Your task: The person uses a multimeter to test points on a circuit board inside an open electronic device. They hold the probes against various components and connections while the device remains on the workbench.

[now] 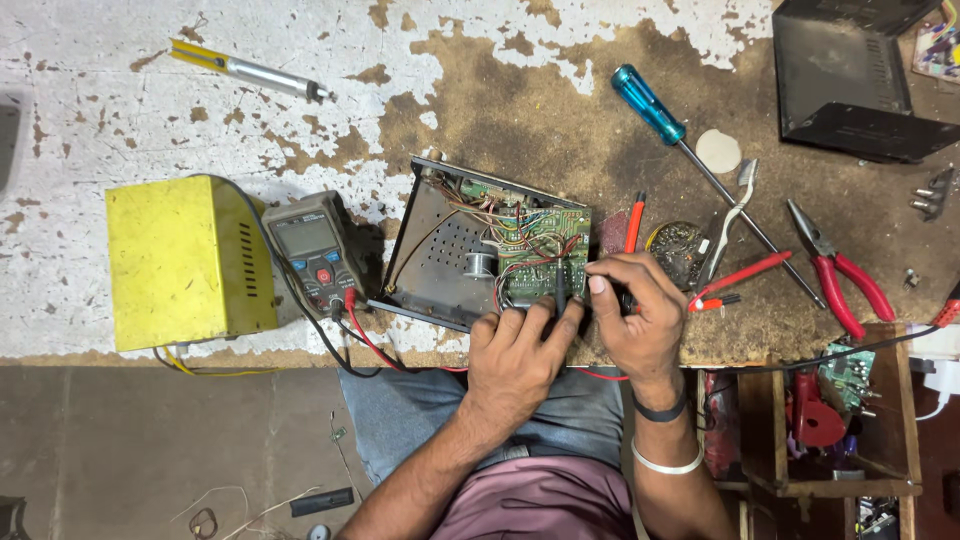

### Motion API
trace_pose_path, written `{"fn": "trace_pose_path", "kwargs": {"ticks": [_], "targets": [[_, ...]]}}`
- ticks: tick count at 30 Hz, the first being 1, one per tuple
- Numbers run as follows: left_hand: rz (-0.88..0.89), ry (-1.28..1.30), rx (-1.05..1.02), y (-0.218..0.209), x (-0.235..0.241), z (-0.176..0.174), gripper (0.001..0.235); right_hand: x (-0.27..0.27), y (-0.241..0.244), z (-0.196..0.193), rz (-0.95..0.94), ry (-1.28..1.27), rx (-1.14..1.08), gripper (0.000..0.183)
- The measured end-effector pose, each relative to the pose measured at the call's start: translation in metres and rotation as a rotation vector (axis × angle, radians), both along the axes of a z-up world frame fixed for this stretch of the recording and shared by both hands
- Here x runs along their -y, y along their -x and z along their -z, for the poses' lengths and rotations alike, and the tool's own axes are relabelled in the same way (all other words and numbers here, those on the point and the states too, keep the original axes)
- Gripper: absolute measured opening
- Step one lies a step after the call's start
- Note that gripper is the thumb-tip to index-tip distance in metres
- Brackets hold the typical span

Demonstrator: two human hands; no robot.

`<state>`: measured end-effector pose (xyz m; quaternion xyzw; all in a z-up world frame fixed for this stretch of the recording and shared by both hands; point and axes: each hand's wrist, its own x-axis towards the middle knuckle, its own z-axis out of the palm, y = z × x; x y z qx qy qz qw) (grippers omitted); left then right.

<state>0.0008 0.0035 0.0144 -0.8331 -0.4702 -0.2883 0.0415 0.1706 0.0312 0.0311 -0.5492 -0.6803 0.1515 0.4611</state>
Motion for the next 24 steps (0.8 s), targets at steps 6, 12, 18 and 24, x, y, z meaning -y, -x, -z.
{"fn": "trace_pose_path", "kwargs": {"ticks": [6,12,18,24], "targets": [[0.007,0.008,-0.008,0.0007,0.0009,0.0012,0.039,0.0012,-0.0012,0.0029,0.019,0.003,0.001,0.009],[0.006,0.011,-0.014,0.0004,0.0011,0.0008,0.040,0.0029,-0.0028,0.0031,0.014,0.016,-0.036,0.009],[-0.002,-0.001,-0.030,0.0006,0.0014,0.0004,0.041,0.0019,-0.0037,0.0037,0.014,0.019,-0.046,0.009],[-0.002,-0.010,-0.028,0.0011,0.0007,0.0002,0.040,0.0008,-0.0029,0.0035,0.025,0.014,-0.060,0.010]]}}
